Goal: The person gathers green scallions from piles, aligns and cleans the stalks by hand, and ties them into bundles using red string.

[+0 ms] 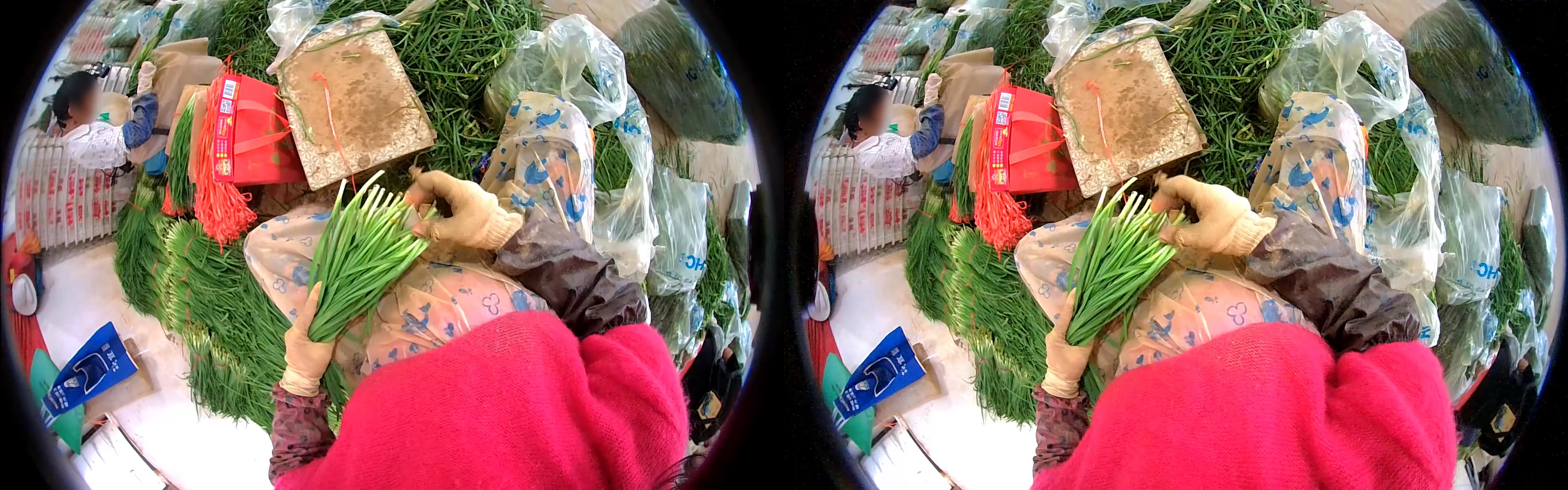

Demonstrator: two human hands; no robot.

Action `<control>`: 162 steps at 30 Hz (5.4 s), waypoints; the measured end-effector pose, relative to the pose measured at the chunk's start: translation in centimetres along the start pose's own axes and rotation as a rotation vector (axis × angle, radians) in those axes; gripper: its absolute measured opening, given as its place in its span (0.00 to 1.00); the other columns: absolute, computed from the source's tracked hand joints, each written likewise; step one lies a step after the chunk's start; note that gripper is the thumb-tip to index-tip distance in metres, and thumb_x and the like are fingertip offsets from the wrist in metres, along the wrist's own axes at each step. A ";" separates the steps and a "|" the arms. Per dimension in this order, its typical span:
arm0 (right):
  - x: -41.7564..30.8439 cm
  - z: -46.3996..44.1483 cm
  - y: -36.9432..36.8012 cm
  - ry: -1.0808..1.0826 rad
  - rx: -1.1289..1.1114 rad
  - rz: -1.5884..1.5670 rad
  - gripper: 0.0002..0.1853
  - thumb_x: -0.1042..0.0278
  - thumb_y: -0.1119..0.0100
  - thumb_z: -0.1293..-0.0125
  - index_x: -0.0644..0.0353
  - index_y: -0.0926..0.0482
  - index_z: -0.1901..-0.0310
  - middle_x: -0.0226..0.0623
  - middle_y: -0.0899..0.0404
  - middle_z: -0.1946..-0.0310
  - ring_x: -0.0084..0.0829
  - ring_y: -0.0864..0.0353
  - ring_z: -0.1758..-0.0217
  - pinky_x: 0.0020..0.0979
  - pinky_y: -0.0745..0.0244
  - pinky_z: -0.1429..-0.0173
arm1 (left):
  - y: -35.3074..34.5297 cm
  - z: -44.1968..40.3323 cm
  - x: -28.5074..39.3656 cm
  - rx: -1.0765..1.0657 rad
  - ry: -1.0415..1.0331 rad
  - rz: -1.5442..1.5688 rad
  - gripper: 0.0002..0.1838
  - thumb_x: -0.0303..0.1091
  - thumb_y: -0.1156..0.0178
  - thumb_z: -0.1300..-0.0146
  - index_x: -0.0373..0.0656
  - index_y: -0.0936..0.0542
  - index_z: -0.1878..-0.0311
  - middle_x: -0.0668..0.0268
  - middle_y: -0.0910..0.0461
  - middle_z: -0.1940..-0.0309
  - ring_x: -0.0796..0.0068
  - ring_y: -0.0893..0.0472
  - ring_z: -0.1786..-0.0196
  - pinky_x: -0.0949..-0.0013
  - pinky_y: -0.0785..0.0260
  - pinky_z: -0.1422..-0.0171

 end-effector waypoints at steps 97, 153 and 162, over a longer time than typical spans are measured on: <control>-13.1 6.6 -11.0 -0.193 -1.560 -0.646 0.11 0.68 0.45 0.33 0.67 0.19 0.66 0.37 0.17 0.71 0.26 0.18 0.70 0.28 0.24 0.69 | -6.0 -2.8 -5.6 -0.489 0.262 1.387 0.36 0.33 0.42 0.41 0.28 0.42 0.32 0.47 0.25 0.45 0.78 0.33 0.84 0.74 0.42 0.81; 12.9 -5.6 7.4 -0.429 0.354 -0.831 0.39 0.64 0.34 0.41 0.56 0.47 0.33 0.44 0.31 0.42 0.42 0.28 0.42 0.42 0.29 0.41 | -7.5 -4.0 -2.3 -0.877 0.075 1.531 0.39 0.35 0.38 0.39 0.29 0.44 0.30 0.63 0.26 0.79 0.79 0.35 0.85 0.75 0.42 0.81; -2.7 -5.3 -4.4 -0.075 -0.446 -1.110 0.66 0.32 0.25 0.64 0.46 0.55 0.26 0.36 0.43 0.29 0.39 0.40 0.28 0.48 0.42 0.29 | -7.5 -3.8 0.3 -0.627 0.244 1.142 0.37 0.29 0.33 0.50 0.33 0.34 0.35 0.56 0.22 0.52 0.72 0.24 0.76 0.70 0.32 0.74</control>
Point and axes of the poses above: each hand's wrist, its own z-axis away from the middle knuckle, its own y-axis out of the back of the hand, x = y × z, the point moved 9 cm from there along -z, towards the middle knuckle
